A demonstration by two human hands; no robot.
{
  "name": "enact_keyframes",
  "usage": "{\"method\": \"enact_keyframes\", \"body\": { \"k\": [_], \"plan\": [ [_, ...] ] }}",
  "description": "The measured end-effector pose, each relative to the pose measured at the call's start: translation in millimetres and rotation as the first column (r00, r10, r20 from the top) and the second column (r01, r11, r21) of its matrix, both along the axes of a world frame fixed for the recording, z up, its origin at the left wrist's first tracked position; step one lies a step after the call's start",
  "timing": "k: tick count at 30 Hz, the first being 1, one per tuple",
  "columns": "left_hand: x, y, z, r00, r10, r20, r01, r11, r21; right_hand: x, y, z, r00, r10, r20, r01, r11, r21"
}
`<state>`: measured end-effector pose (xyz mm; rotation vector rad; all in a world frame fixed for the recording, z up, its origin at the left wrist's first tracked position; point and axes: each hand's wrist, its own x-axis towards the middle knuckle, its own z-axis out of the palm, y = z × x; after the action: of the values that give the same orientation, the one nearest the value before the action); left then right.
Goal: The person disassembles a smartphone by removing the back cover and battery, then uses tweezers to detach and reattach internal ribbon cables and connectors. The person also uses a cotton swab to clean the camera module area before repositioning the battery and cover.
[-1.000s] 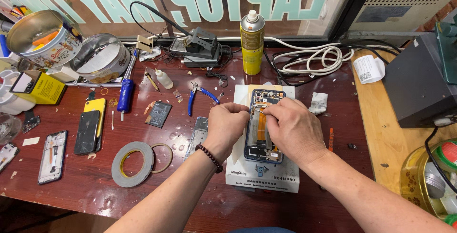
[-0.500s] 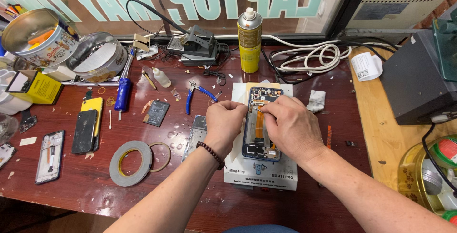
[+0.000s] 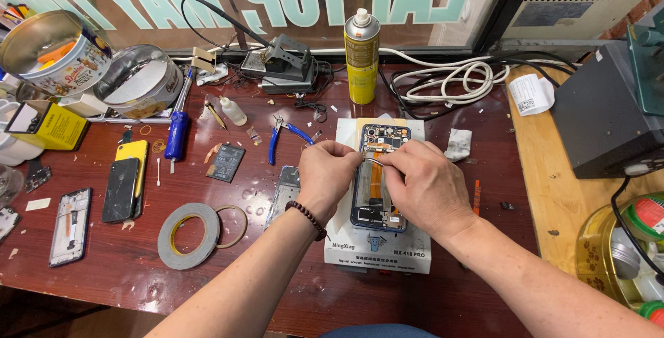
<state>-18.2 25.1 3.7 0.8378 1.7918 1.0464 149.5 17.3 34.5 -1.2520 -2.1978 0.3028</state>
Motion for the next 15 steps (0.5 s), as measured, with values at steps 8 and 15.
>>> {"method": "enact_keyframes", "body": {
  "k": [8, 15],
  "plan": [
    [-6.0, 2.5, -2.1, 0.994, -0.026, 0.108, 0.031, 0.998, -0.047, -1.5, 1.4, -0.5, 1.000, 0.012, 0.022, -0.012, 1.000, 0.001],
    [-13.9, 8.3, 2.6, 0.962, -0.016, 0.272, 0.055, 0.989, -0.136, -0.5, 3.8, -0.8, 0.999, 0.006, 0.048, -0.004, 0.999, -0.040]
  ]
}}
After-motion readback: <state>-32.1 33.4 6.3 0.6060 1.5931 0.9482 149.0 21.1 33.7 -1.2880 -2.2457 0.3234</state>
